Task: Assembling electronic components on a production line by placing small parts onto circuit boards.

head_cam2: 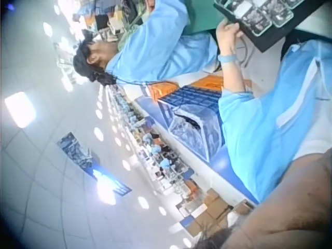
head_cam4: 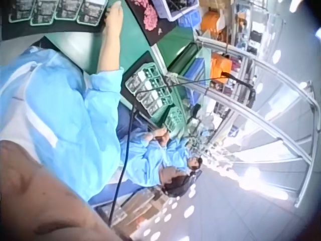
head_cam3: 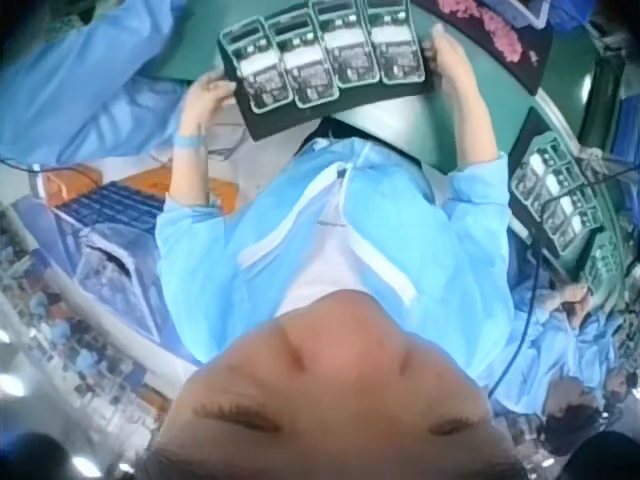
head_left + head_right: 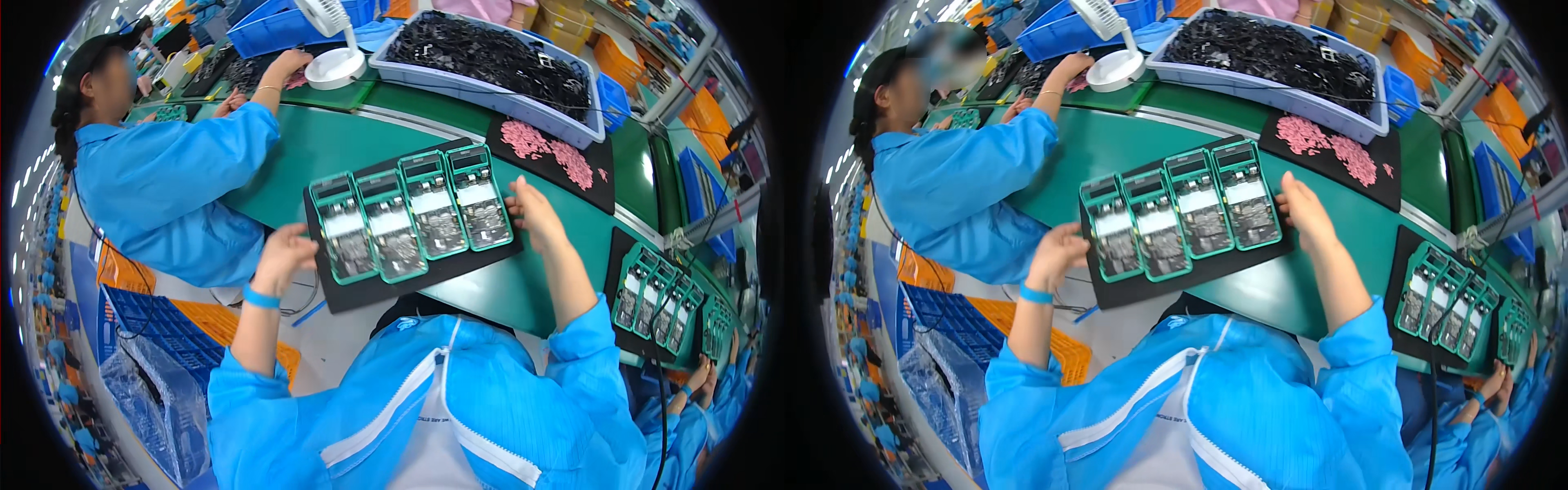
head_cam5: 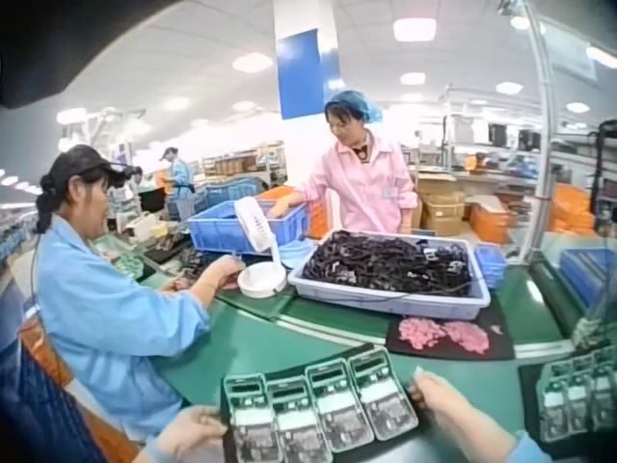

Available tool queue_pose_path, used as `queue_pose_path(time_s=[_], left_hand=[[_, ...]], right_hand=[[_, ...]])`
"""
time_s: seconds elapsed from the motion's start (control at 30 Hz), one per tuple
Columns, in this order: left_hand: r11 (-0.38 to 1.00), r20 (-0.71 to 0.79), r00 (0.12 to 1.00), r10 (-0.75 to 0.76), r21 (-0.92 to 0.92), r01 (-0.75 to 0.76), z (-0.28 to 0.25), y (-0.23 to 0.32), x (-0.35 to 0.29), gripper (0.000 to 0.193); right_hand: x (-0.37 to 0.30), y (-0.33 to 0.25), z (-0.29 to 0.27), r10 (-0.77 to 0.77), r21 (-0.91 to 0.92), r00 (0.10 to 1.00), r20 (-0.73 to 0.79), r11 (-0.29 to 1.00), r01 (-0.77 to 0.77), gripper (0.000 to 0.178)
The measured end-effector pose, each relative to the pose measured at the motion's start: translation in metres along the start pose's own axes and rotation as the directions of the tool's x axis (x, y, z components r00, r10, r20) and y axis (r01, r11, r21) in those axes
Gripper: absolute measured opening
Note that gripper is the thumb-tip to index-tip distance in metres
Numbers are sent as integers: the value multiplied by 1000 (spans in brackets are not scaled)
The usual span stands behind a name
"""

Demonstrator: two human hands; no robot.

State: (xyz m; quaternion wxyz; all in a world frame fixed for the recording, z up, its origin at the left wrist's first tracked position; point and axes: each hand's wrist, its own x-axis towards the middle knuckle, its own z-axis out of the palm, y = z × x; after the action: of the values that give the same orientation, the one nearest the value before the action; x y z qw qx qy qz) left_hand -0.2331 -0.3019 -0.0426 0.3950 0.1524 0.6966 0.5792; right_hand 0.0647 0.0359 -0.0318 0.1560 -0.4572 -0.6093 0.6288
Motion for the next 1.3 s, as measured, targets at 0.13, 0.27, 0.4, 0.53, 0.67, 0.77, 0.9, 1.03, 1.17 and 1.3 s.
queue_pose_path(time_s=[0.13, 0.27, 0.4, 0.53, 0.67, 0.77, 0.9, 1.03, 1.17, 1.3], left_hand=[[961, 263, 960, -99, -224, 161, 52, -32, -42, 49], [885, 451, 871, -197, -300, 356, 130, -35, -90, 43], [830, 571, 795, -205, -329, 450, 185, -56, -111, 42], [789, 671, 697, -254, -273, 551, 184, -63, -102, 47], [702, 750, 615, -245, -300, 646, 155, -64, -94, 53], [879, 749, 612, -255, -84, 469, 118, -53, -72, 57], [943, 610, 725, -320, 134, 304, 88, -39, -53, 40], [931, 648, 671, -360, 296, 215, 102, -24, -48, 32], [888, 636, 632, -443, 406, 213, 115, -15, -57, 30], [499, 675, 677, -294, 712, -494, 126, 10, -54, 29]], right_hand=[[28, -3, -47, -48, -170, 997, 54, 984, 57, 72], [35, -24, -67, -162, -260, 972, 171, 944, 203, 70], [48, -22, -77, -270, -275, 947, 173, 910, 310, 69], [53, -6, -82, -388, -306, 917, 93, 866, 397, 63], [24, 18, -83, -624, -330, 759, -188, 768, 550, 36], [-30, 31, -82, -657, -390, 674, -338, 749, 535, 18], [-93, 63, -68, -532, -181, 790, -304, 847, 500, 10], [-109, 81, -86, -525, -215, 771, -360, 851, 480, 9], [-69, 55, -104, -567, -399, 732, -378, 813, 424, 14], [-8, 26, -116, -672, -681, 657, -340, 658, 321, 12]])
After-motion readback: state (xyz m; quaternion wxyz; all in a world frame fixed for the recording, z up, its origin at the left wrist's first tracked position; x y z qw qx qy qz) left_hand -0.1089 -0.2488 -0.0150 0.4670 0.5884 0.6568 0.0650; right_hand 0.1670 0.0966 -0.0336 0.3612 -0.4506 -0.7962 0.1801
